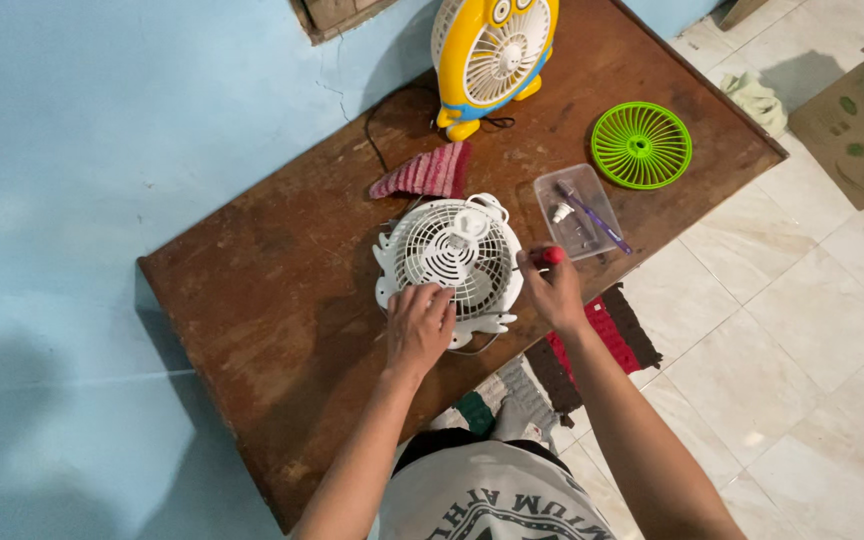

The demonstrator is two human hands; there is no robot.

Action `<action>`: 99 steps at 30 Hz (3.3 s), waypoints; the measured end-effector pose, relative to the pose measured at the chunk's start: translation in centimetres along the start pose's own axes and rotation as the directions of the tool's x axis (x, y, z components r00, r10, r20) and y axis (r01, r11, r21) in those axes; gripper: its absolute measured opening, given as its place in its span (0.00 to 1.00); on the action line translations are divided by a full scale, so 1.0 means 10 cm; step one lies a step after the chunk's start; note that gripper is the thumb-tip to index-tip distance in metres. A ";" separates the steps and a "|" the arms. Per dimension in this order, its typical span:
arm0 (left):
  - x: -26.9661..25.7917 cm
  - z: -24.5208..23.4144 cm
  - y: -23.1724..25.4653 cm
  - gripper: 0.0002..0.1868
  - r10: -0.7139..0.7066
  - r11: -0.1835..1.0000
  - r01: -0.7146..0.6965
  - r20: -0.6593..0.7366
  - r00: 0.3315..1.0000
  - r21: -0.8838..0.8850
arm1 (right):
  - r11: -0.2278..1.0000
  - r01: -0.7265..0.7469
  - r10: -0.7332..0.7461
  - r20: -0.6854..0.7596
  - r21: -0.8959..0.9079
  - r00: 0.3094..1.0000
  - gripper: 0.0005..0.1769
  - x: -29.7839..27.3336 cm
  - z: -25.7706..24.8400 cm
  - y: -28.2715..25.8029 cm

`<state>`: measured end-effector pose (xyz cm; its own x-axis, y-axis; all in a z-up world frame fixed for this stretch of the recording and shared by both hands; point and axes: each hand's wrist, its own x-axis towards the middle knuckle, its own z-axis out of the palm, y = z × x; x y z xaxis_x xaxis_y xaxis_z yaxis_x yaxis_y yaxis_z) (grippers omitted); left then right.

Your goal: The person uses a screwdriver to remove screws from a white mini fan on a wooden table. They unscrew the central cap, separate the front grille from the fan body, and place the components on the table.

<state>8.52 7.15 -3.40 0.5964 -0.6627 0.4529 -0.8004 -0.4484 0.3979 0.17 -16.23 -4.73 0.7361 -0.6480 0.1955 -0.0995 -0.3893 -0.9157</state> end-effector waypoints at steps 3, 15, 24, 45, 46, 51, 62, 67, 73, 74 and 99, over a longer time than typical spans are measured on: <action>0.01 0.19 0.23 0.11 0.158 0.987 -0.158 0.119 0.980 -0.004 | 0.966 -0.246 0.245 0.017 0.078 0.969 0.15 -0.26 -0.21 0.05; -0.01 0.88 0.55 0.09 0.174 0.955 -0.230 0.272 0.946 0.188 | 0.948 -0.312 0.310 0.044 0.057 0.950 0.13 -0.75 -0.52 0.24; -0.16 0.89 0.71 0.10 0.161 0.985 -0.169 0.174 0.972 0.033 | 0.964 -0.266 0.266 0.051 0.000 0.963 0.13 -0.79 -0.75 0.28; -0.29 1.04 0.97 0.03 0.062 0.998 -0.058 0.268 0.961 -0.023 | 0.956 -0.232 0.221 0.080 0.178 0.972 0.13 -0.99 -0.96 0.44; -0.34 0.96 0.93 0.03 0.082 0.997 -0.077 0.308 0.948 -0.029 | 0.953 -0.243 0.233 0.074 0.182 0.970 0.15 -1.00 -0.95 0.45; -0.57 0.56 0.76 0.03 0.068 0.997 -0.081 0.553 0.831 -0.001 | 0.970 -0.222 0.221 0.013 0.104 0.975 0.23 -0.93 -0.83 0.40; -0.44 -0.05 0.38 0.07 -0.197 0.928 0.289 0.350 0.916 -0.235 | 0.969 -0.099 0.142 0.179 -0.228 0.974 0.21 -0.68 -0.45 -0.03; -0.20 -0.14 0.31 0.09 -0.150 0.838 0.292 0.318 0.936 -0.462 | 0.950 -0.133 0.200 0.227 -0.281 0.953 0.19 -0.64 -0.33 -0.14; 0.20 -0.12 0.30 0.16 0.064 0.727 0.160 0.298 0.953 -0.668 | 0.950 0.049 0.024 0.230 -0.309 0.973 0.22 -0.63 -0.22 -0.09; 0.25 -0.11 0.33 0.17 0.148 0.727 0.052 0.230 0.962 -0.685 | 0.950 0.066 0.008 0.235 -0.306 0.972 0.23 -0.63 -0.21 -0.06; 0.54 0.13 0.35 0.16 0.441 0.738 -0.227 0.200 0.875 -0.635 | 0.993 0.039 -0.023 0.143 -0.111 0.989 0.21 -0.75 0.00 0.15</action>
<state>8.88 1.19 -0.59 0.1563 -0.8977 0.4120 -0.6879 0.2004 0.6976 -5.48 -11.98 -7.55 0.8264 -0.5386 0.1640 -0.1442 -0.4841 -0.8630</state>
